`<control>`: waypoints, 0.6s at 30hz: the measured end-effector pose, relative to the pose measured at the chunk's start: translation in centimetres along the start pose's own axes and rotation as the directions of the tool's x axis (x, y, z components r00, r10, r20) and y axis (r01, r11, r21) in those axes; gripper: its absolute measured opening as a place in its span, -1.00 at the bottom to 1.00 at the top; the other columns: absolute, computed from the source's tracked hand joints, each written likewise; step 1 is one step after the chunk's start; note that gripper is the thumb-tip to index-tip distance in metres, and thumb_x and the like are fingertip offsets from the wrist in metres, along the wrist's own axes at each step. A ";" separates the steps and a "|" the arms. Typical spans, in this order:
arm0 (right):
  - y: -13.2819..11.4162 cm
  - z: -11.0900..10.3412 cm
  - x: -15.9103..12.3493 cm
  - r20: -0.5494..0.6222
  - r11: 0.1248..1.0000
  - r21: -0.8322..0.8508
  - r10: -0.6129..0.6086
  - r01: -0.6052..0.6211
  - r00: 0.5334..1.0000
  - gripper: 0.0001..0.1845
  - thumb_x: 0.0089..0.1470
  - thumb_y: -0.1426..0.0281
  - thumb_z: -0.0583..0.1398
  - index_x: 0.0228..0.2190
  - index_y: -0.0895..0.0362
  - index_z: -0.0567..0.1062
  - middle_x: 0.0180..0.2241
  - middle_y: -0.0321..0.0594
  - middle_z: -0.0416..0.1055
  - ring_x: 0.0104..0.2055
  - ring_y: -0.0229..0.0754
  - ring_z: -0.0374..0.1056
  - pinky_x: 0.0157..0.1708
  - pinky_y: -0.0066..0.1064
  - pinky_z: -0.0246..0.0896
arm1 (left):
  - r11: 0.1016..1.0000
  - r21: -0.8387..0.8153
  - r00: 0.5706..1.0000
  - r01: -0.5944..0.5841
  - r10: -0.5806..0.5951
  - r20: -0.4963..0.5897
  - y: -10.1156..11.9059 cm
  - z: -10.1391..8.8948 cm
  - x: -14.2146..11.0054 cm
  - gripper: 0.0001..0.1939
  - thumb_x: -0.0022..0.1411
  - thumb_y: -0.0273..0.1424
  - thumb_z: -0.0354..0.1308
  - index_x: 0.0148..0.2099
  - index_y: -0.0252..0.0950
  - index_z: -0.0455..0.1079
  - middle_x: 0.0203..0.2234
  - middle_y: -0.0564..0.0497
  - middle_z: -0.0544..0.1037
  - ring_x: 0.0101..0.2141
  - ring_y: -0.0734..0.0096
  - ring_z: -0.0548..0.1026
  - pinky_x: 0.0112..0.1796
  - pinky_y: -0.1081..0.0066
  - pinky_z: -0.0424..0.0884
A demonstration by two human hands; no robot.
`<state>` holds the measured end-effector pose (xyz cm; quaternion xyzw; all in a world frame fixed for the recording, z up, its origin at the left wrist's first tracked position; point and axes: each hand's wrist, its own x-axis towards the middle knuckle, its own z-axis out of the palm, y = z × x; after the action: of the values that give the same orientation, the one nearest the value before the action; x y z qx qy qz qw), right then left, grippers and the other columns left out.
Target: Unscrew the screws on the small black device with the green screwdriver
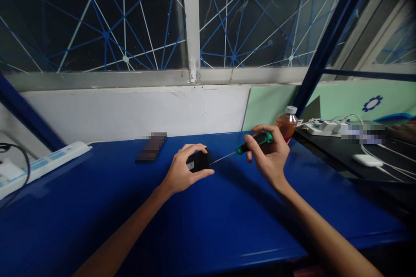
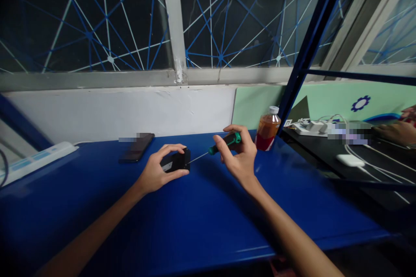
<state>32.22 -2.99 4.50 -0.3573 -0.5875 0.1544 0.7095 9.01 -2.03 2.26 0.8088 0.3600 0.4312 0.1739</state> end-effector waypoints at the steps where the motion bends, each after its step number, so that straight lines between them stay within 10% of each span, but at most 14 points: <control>1: 0.1 0.0 0.0 0.014 1.000 0.006 0.001 -0.001 1.000 -0.77 0.07 0.36 0.28 -0.22 0.08 0.37 -0.56 -0.41 0.32 -0.72 -0.34 0.28 -0.71 -0.45 0.18 | 1.000 0.000 1.000 -0.001 0.001 0.000 0.0 0.0 0.0 -0.62 0.03 -0.25 0.36 -0.11 -0.19 0.38 -0.07 -0.10 0.50 0.00 0.11 0.43 0.02 0.04 0.34; 7: 0.3 -0.2 0.2 0.145 0.973 0.230 -0.029 -0.005 0.989 -0.77 0.16 0.37 0.18 -0.13 0.09 0.31 -0.41 -0.31 0.40 -0.64 -0.32 0.32 -0.61 -0.38 0.27 | 1.000 0.002 1.000 -0.004 0.004 -0.003 -0.1 0.0 0.1 -0.62 0.04 -0.27 0.37 -0.11 -0.20 0.37 -0.06 -0.10 0.50 -0.01 0.12 0.43 0.01 0.06 0.34; 18: 0.2 -0.1 0.0 0.015 0.999 -0.036 0.001 -0.001 1.000 -0.76 0.07 0.36 0.29 -0.23 0.08 0.36 -0.59 -0.44 0.30 -0.73 -0.33 0.25 -0.72 -0.45 0.12 | 1.000 -0.001 1.000 -0.006 0.006 0.001 0.2 -0.1 0.0 -0.63 0.04 -0.28 0.37 -0.12 -0.20 0.37 -0.07 -0.09 0.50 -0.01 0.14 0.43 0.02 0.08 0.34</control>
<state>32.39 -2.90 4.41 -0.3691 -0.5953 0.1467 0.6985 9.04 -2.15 2.47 0.8100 0.3572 0.4316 0.1734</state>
